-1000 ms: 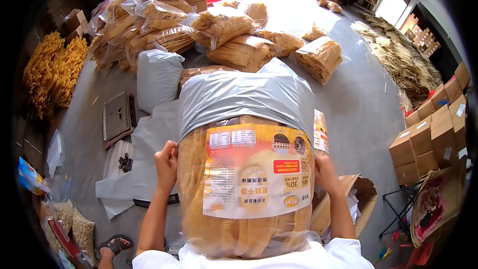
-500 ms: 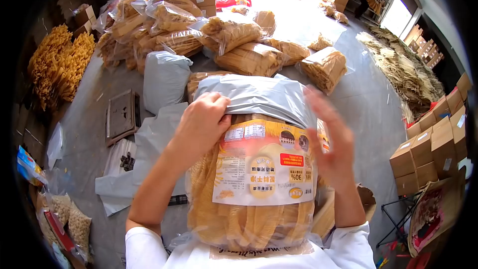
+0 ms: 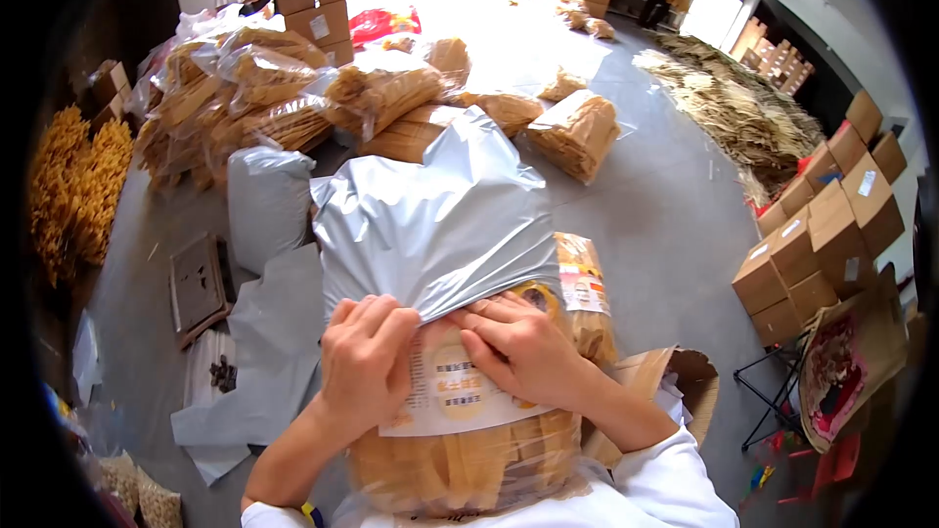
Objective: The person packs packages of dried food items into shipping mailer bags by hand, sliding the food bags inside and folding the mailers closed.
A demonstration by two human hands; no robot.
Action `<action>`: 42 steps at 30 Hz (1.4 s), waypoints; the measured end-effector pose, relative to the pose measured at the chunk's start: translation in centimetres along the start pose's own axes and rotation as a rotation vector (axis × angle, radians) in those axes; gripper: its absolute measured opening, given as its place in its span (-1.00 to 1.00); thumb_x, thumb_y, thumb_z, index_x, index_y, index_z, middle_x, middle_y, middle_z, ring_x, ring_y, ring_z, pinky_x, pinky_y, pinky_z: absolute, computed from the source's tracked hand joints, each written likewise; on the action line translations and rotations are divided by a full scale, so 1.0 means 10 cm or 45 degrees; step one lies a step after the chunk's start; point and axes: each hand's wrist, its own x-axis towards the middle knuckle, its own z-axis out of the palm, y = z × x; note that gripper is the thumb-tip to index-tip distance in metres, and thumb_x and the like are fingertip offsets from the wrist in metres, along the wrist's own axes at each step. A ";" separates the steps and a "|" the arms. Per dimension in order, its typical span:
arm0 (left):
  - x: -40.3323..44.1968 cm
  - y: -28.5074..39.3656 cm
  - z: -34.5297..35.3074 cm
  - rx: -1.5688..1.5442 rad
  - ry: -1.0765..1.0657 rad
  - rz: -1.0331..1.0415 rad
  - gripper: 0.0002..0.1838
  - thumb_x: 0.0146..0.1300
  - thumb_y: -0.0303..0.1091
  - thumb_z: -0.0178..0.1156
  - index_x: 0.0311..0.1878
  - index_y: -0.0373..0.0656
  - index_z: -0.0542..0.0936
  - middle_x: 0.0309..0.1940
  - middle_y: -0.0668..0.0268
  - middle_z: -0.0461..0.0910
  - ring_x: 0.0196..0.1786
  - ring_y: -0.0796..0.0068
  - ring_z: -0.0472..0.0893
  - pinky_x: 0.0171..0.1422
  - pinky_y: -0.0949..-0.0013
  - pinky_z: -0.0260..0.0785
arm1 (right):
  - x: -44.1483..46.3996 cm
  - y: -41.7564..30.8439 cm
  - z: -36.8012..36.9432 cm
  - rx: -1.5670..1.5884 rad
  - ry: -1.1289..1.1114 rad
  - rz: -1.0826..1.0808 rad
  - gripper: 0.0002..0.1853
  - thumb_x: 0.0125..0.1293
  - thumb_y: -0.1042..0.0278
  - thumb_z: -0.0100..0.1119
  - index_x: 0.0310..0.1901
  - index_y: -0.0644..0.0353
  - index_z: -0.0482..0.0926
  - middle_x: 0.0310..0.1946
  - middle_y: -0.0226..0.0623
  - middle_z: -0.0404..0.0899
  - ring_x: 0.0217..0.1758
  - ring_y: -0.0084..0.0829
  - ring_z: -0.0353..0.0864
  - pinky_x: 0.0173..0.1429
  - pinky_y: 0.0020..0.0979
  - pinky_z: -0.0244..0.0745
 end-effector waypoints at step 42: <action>-0.07 -0.12 -0.17 -0.576 -0.239 -0.153 -0.88 -0.11 -0.65 0.29 -0.48 -0.31 0.54 -0.61 0.27 0.43 -0.52 0.40 0.42 -0.43 0.42 0.24 | -0.86 0.42 -0.21 -0.104 0.444 0.136 -0.70 -0.06 0.70 0.27 -0.22 0.21 0.66 -0.47 -0.33 0.57 -0.54 -0.48 0.54 -0.52 -0.53 0.41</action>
